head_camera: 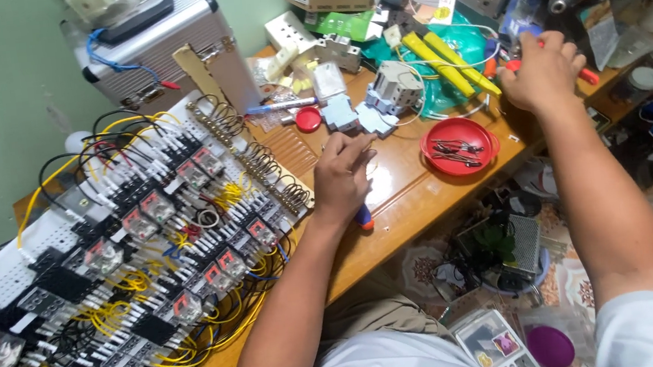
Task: The person works on a complex electrical board mounted on a wooden frame, using a screwdriver to tighten connections and pliers to strip and cut wires. They handle various colored wires and electrical components, organizing and securing them to the board.
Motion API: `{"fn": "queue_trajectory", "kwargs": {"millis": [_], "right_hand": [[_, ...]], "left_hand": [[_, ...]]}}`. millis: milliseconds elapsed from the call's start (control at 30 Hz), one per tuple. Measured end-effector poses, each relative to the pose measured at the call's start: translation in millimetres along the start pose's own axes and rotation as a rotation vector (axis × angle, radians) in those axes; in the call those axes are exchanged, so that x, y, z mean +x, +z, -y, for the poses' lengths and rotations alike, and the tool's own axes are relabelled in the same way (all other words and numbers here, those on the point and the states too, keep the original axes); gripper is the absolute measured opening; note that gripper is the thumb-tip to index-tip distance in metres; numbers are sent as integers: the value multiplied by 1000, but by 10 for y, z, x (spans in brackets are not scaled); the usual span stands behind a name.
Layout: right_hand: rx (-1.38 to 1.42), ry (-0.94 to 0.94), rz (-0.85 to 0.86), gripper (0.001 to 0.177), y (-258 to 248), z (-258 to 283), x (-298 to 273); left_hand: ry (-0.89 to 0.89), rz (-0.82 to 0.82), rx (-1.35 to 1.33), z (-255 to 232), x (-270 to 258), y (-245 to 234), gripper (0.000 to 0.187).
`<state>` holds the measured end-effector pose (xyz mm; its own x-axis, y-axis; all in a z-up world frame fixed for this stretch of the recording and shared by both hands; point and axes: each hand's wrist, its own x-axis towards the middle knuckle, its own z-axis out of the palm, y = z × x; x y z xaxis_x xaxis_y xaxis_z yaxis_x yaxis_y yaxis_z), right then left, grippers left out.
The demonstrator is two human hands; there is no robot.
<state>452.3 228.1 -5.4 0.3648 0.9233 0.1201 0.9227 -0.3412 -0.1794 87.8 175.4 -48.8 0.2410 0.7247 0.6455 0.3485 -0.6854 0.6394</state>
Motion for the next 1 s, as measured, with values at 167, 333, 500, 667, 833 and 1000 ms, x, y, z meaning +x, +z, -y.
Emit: {"fn": "queue_trajectory", "kwargs": {"millis": [167,333,500,667,833,1000], "right_hand": [[-57,-39,-28,60,15,53,-89],[-105,-40,-36,69,105,-25,-100],[-57,-105,-38,68,-54,-6,-193],[339,-674,-264,29,-208,278,-321],[6,-672,-141,24,-112,816,-257],[-309,-607,-25,30,253,1061,38]], "left_hand": [[-8,13,-17,-2,-5,17,22],[7,35,27,-74,12,1,14],[-23,29,73,-40,5,9,13],[-57,8,-34,-51,30,13,11],[-57,26,24,-76,17,-7,14],[-48,28,101,-71,20,-31,13]]}}
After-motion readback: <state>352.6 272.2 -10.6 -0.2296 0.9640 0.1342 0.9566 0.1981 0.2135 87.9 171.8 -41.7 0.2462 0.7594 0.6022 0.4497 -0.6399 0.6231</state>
